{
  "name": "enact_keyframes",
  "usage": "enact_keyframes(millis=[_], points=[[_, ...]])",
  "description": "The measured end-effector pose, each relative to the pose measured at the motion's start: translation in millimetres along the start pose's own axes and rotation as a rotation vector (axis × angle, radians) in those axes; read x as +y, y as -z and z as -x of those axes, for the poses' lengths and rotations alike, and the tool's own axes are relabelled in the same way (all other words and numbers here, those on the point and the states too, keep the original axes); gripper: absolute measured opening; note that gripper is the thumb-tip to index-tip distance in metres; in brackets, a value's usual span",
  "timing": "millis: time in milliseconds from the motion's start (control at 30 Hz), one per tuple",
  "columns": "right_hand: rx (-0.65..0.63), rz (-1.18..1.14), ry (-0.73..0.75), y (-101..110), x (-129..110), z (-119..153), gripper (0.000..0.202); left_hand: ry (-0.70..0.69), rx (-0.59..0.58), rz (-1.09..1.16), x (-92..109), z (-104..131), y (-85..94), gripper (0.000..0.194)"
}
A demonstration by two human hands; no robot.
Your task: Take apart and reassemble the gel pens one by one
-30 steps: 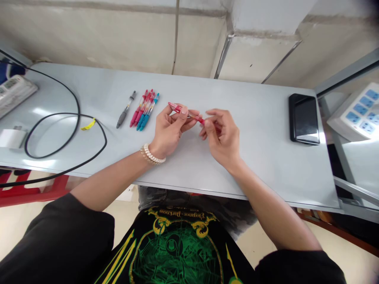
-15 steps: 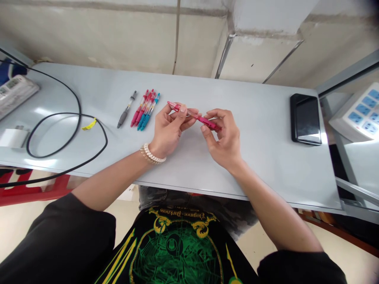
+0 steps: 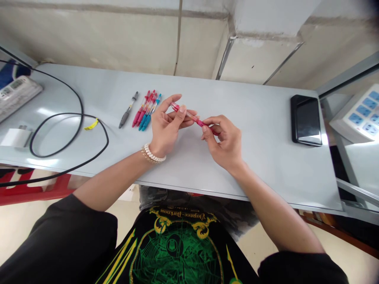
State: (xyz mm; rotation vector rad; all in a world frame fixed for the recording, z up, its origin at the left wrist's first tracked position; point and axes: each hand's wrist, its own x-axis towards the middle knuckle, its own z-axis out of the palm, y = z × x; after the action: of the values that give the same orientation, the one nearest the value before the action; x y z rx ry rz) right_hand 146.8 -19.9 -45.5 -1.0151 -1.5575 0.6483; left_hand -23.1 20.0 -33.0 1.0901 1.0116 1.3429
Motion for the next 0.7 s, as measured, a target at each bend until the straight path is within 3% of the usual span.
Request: enact_keyframes(millis=[233, 367, 567, 700], points=[[0.067, 0.091, 0.067, -0.2, -1.8, 0.6, 0.005, -0.059, -0.020, 0.040, -4.6, 0.2, -1.9, 0.075], [0.041, 0.043, -0.088, 1.1, -2.4, 0.8, 0.019, -0.034, -0.030, 0.079, -5.2, -0.1, -2.0, 0.057], [0.026, 0.102, -0.058, 5.4, -0.9, -1.6, 0.019, -0.034, -0.045, 0.074, -7.8, -3.3, 1.3, 0.040], [0.043, 0.153, 0.054, 4.6, 0.4, -0.9, 0.016, -0.048, -0.027, 0.056, -7.6, -3.2, 1.1, 0.038]])
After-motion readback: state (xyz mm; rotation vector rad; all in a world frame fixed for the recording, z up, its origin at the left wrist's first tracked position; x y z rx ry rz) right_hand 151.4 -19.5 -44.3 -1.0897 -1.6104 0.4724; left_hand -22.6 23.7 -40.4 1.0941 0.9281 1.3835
